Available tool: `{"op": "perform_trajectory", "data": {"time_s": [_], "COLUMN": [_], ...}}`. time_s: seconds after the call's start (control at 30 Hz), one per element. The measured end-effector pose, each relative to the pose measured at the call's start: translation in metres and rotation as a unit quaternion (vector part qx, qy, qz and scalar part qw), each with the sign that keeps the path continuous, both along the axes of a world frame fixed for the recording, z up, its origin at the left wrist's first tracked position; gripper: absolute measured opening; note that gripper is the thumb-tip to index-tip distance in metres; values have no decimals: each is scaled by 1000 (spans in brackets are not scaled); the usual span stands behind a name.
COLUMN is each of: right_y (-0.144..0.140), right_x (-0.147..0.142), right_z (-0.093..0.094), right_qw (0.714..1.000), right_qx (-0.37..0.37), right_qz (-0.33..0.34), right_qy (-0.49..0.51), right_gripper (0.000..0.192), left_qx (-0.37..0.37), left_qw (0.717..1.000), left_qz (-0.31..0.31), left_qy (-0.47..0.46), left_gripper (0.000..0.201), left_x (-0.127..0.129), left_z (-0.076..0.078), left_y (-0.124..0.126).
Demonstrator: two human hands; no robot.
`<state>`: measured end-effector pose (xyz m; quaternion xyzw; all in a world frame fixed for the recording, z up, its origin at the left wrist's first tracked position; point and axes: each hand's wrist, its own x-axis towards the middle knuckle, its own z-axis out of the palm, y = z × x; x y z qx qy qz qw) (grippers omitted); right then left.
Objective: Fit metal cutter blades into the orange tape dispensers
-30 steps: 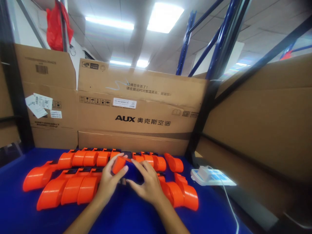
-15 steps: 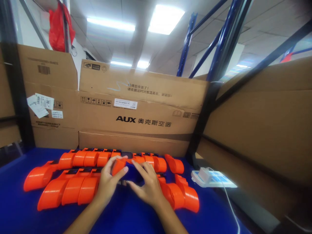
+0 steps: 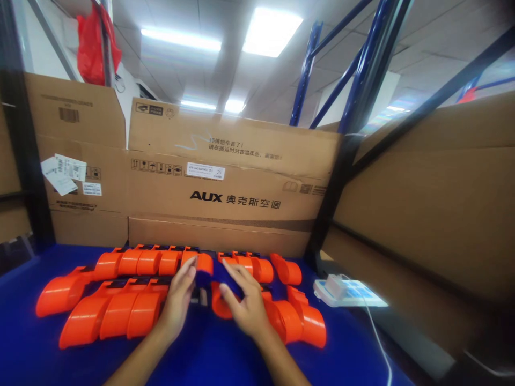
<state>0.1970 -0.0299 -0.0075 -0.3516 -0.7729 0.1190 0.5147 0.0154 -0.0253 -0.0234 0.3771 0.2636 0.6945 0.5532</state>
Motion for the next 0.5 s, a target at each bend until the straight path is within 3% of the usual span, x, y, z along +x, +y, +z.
{"op": "perform_trajectory", "data": {"time_s": [0.07,0.17,0.27,0.37,0.5], "right_y": [5,11,10,4,-4], "right_x": [0,-2,-5,-5,0], "right_z": [0,-6,-11,-8,5], "right_qw": [995,972,951,947,967], "right_qx": [-71,-191,-269,-270,-173], "right_qz": [42,80,71,87,147], "right_qy": [55,111,138,153,116], "right_gripper": [33,46,51,48,50], "left_qx": [-6,-25,-51,-65,-94], "left_qw": [999,994,993,995,994], "left_qz": [-46,-102,-103,-78,-26], "left_qy": [8,9,-15,-20,-48], "left_gripper": [44,41,37,34,38], "left_x": [1,4,7,7,2], "left_z": [2,5,6,4,1], "left_y": [-1,-3,-5,-4,4]}}
